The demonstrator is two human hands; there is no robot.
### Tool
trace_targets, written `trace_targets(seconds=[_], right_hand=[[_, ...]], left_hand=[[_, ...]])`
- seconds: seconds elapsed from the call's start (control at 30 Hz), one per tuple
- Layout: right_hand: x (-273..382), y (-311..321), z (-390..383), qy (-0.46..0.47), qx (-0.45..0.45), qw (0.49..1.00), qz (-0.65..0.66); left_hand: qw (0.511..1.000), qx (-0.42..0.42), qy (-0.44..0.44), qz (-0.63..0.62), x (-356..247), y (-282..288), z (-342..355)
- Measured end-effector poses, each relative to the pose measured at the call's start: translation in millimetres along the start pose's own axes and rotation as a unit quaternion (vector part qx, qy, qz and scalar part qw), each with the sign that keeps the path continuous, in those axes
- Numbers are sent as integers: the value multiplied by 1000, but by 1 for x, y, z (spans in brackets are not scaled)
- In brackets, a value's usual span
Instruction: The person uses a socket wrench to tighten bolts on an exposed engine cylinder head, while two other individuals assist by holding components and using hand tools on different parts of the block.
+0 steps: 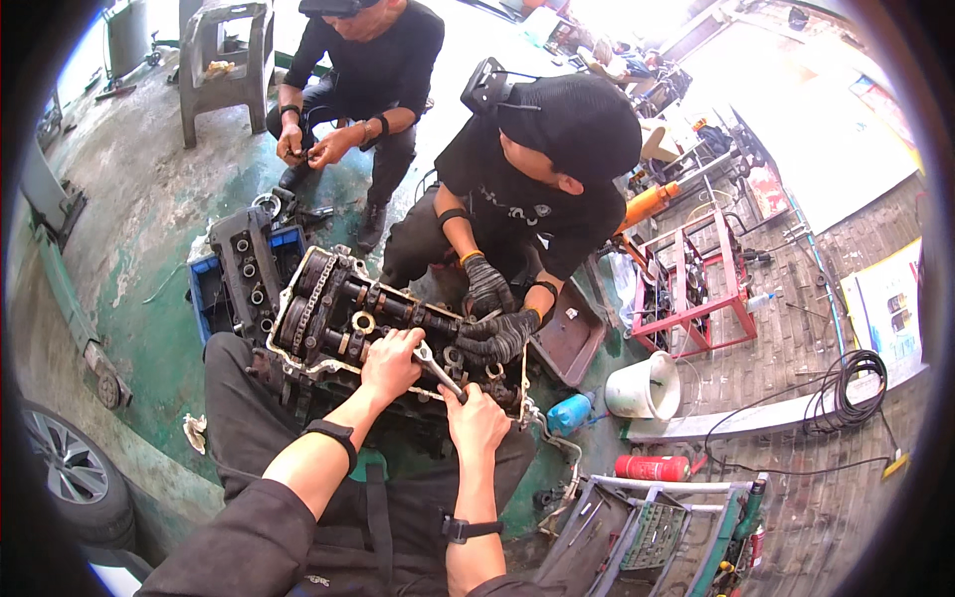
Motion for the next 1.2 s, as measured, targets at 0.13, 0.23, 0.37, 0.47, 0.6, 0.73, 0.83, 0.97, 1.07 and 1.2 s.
trace_targets(seconds=[0.13,0.23,0.37,0.47,0.6,0.73,0.83,0.97,1.07,1.2], right_hand=[[-6,-7,2,-1,35,999,7],[-13,-4,2,0,19,999,43],[-12,-4,13,5,22,994,106],[-4,-6,33,62,15,990,123],[-7,-8,47,66,62,985,144],[-27,-16,21,-1,137,969,207],[2,-2,-1,30,82,989,117],[3,-14,13,37,117,986,113],[-13,-4,19,1,132,985,110],[11,2,16,5,154,984,83]], left_hand=[[999,33,12,1,9,-13,-3],[999,34,2,4,3,-16,-2],[999,36,1,15,4,-11,0],[998,21,42,33,12,2,-4],[999,-8,38,18,16,-4,-8],[997,59,45,-18,11,-31,-7],[1000,1,2,-16,11,-7,-13],[1000,-2,-1,-3,14,-2,-8],[1000,26,11,1,-5,-11,6],[1000,-16,19,6,10,4,5]])
Point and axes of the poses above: each hand's wrist, its own z-axis towards the middle knuckle, its own y-axis out of the back of the hand, x = y × z, the point moved 9 cm from there along z, towards the middle knuckle, and after that the axes turned 7 degrees about -z, right-handed, at the moved point
